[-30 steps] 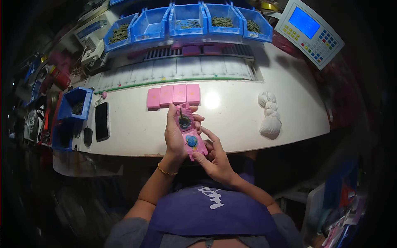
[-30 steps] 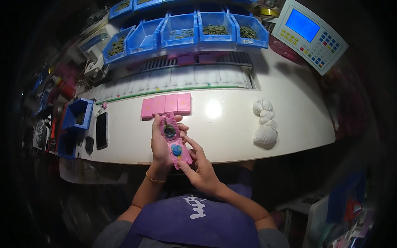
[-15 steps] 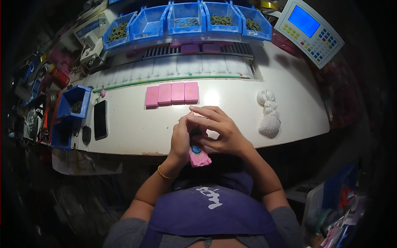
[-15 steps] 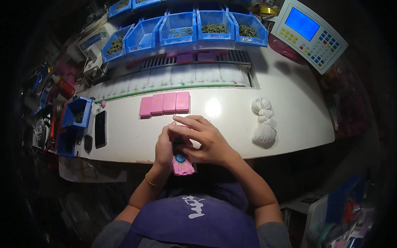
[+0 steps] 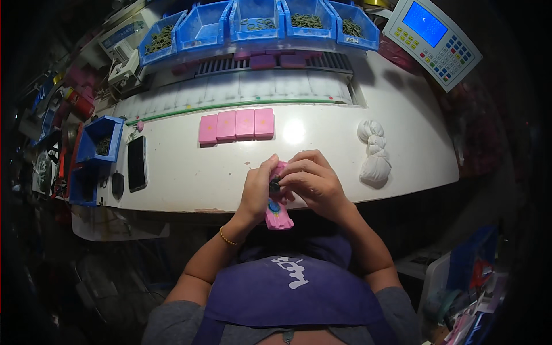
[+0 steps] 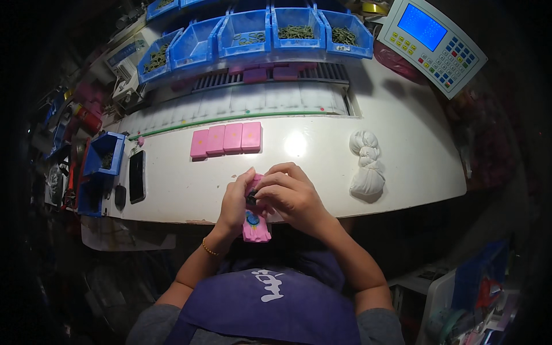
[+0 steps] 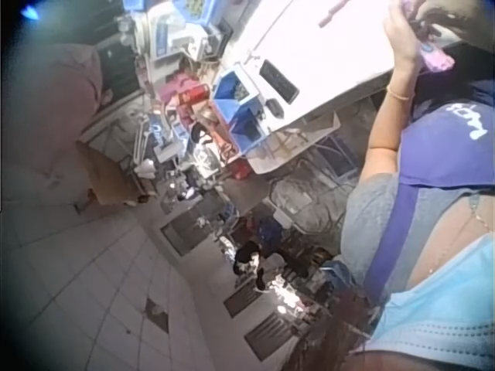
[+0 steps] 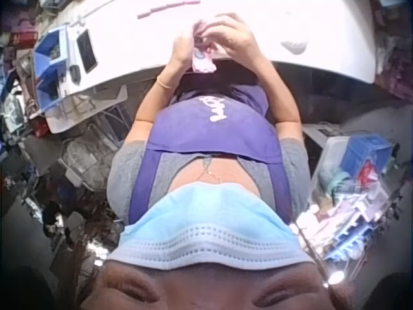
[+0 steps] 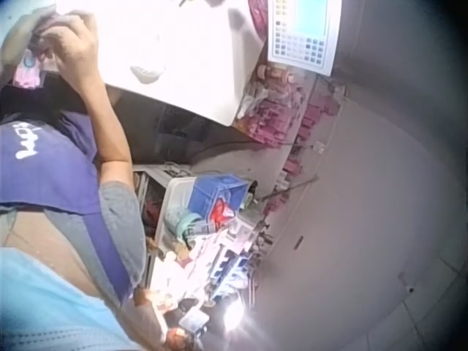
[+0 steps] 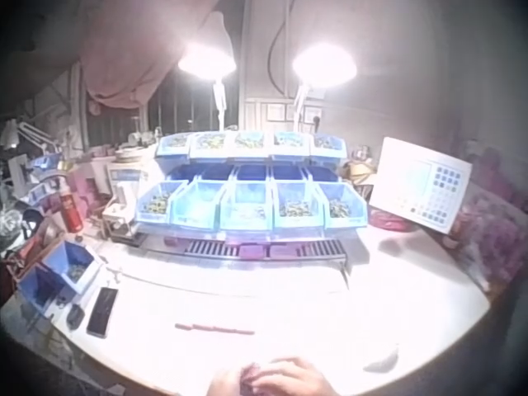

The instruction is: Cleaning and assembling small craft items by inserting green components into pink wax blocks at a production workstation.

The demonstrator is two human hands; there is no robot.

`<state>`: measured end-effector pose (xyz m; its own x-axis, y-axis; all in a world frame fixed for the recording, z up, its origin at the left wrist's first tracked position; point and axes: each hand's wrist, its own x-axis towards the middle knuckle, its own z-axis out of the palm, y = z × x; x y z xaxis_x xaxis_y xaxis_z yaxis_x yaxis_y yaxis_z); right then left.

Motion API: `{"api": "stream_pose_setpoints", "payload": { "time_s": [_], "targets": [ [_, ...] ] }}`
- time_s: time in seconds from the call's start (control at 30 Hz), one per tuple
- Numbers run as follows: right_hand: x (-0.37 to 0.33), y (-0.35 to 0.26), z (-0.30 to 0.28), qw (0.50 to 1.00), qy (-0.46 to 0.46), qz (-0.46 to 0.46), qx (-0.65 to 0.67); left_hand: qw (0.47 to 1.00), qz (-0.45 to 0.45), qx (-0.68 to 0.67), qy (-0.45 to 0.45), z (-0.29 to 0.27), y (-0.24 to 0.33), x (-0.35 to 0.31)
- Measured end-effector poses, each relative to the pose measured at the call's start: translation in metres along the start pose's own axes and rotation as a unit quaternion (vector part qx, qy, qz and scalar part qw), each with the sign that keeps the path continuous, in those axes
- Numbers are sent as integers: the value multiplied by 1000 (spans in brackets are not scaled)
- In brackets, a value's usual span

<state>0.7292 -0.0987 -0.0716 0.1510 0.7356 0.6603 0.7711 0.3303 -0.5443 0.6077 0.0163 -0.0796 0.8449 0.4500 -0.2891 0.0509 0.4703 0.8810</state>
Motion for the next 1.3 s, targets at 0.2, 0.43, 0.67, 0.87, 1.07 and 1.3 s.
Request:
{"api": "stream_pose_setpoints", "payload": {
  "time_s": [0.2, 0.43, 0.67, 0.87, 1.07, 1.3],
  "targets": [
    [-4, 2, -5, 997, -35, 37, 52, 997, -25, 68, -25, -4, -1, 5],
    [-6, 2, -11, 989, -54, 87, 104, 995, -77, 25, -58, -2, 2, 5],
    [-5, 4, -12, 964, -62, 239, 97, 996, -36, 51, -60, 7, 4, -3],
    [-5, 1, -15, 889, -83, 367, 262, 989, 17, 103, -105, 3, 6, -10],
    [2, 2, -24, 829, -50, 427, 358, 963, -128, 143, -188, -2, 9, -16],
    [7, 3, -22, 835, -3, 438, 332, 973, -69, 115, -187, 2, -11, -17]
  ]
}}
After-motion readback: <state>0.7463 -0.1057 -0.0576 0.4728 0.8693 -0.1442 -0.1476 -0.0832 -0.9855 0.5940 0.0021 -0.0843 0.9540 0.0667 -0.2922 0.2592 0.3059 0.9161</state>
